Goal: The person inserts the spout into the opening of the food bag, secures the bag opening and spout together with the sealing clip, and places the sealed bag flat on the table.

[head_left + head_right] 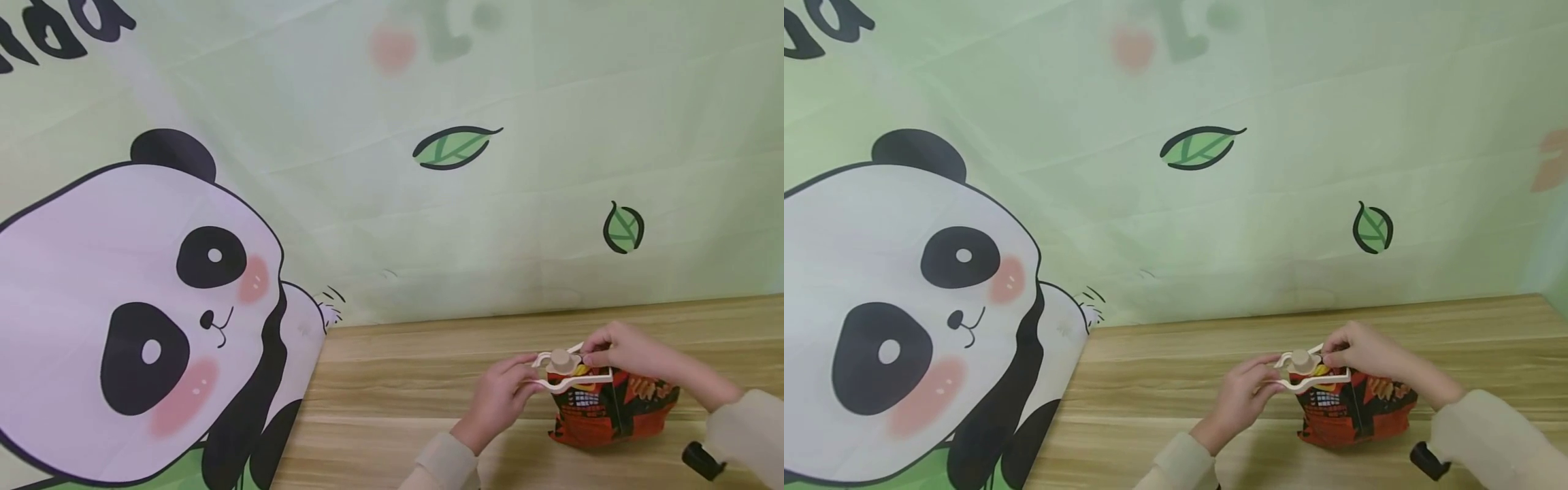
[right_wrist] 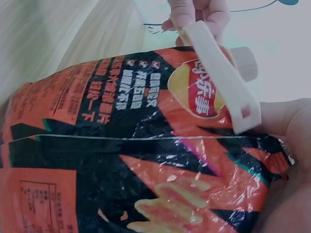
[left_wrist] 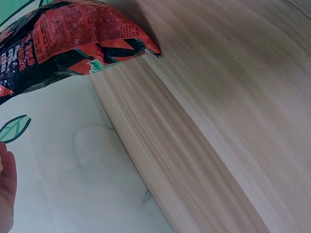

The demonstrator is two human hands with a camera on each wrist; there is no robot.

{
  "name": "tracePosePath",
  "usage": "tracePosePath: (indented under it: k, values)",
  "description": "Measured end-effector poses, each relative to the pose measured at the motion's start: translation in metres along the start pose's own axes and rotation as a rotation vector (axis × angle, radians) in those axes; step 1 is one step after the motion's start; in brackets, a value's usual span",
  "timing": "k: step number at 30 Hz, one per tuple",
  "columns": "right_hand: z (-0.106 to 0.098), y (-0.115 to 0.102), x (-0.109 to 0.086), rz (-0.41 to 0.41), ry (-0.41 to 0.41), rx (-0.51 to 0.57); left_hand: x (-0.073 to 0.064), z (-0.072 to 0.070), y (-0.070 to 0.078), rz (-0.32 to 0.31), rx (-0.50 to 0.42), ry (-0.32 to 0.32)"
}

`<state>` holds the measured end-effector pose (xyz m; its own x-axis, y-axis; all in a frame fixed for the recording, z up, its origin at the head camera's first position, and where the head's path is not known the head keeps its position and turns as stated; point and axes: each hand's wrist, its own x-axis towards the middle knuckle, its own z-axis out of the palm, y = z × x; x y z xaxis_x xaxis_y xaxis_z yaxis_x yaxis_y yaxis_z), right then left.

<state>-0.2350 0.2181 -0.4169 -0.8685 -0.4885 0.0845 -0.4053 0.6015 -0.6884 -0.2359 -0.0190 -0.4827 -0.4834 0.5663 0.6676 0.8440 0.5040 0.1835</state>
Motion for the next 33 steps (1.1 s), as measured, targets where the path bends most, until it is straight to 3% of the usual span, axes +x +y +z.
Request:
tracePosePath:
  k: [11, 17, 33]
  values:
    - [0.001, -0.008, -0.001, 0.06, 0.013, -0.051, 0.006, 0.003, 0.008, -0.065, -0.037, -0.002]
    - [0.002, -0.012, -0.002, 0.066, 0.039, -0.13, 0.009, 0.004, 0.011, -0.054, -0.004, 0.017]
    - [0.004, -0.012, -0.004, 0.08, 0.085, -0.186, 0.014, 0.002, 0.014, -0.054, 0.023, 0.026]
